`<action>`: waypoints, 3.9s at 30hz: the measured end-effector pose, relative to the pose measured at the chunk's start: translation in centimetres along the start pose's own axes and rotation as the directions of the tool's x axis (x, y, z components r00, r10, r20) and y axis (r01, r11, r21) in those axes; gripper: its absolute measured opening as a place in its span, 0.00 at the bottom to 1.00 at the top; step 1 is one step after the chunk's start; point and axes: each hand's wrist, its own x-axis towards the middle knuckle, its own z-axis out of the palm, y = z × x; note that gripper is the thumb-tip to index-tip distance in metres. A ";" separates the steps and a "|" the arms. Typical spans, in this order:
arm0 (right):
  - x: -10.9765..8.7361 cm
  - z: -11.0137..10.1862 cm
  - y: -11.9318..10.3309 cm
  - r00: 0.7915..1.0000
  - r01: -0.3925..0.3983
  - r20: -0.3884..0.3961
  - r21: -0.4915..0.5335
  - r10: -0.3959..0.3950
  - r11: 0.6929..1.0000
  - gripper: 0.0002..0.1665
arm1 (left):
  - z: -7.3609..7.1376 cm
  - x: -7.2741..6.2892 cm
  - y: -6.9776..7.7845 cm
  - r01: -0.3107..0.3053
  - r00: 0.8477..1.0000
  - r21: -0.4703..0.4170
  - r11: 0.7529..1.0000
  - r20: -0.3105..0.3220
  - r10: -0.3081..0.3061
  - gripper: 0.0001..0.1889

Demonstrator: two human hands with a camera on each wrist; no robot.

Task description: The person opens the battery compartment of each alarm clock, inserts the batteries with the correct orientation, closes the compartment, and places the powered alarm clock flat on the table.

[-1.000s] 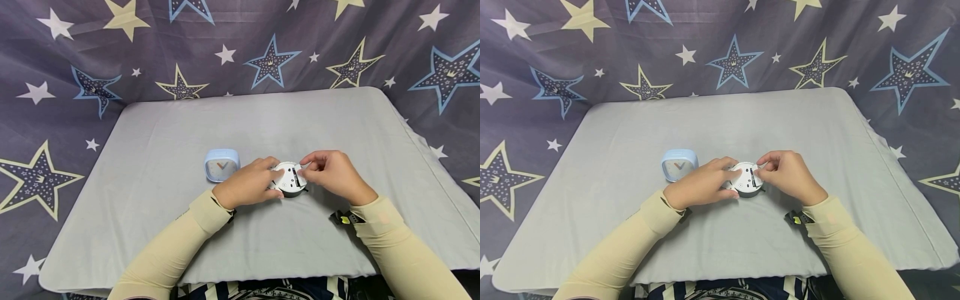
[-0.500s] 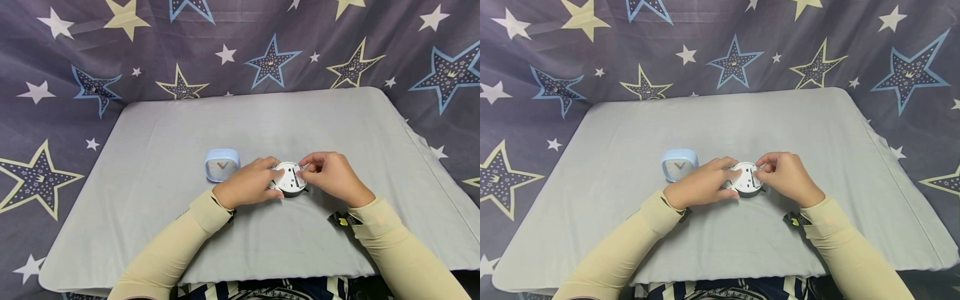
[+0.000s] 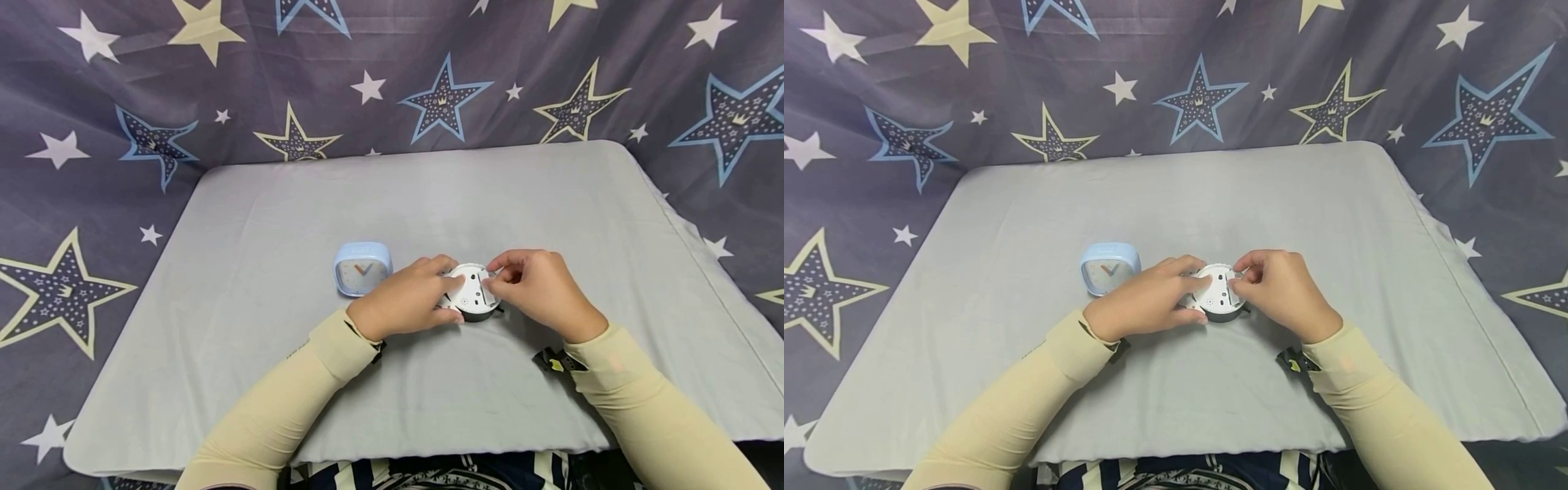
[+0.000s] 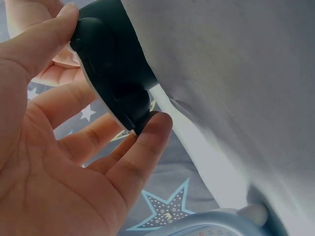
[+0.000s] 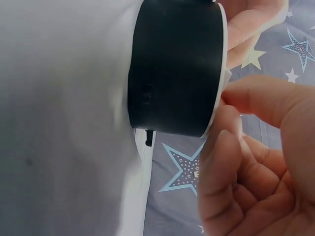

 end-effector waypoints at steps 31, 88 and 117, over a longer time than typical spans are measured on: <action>-0.2 0.3 -0.4 0.996 0.072 -0.050 -0.082 -0.076 0.994 0.03 | -0.1 0.0 0.0 -0.007 1.000 0.010 1.000 0.000 0.007 0.34; 0.7 -0.7 1.0 0.974 -0.157 0.174 0.064 0.144 0.986 0.14 | -0.1 -0.1 0.0 -0.006 1.000 0.011 1.000 0.002 0.006 0.34; 1.2 0.1 1.3 0.940 -0.291 0.268 0.303 0.212 0.907 0.12 | -0.2 0.1 0.1 -0.007 1.000 0.005 1.000 0.009 0.007 0.34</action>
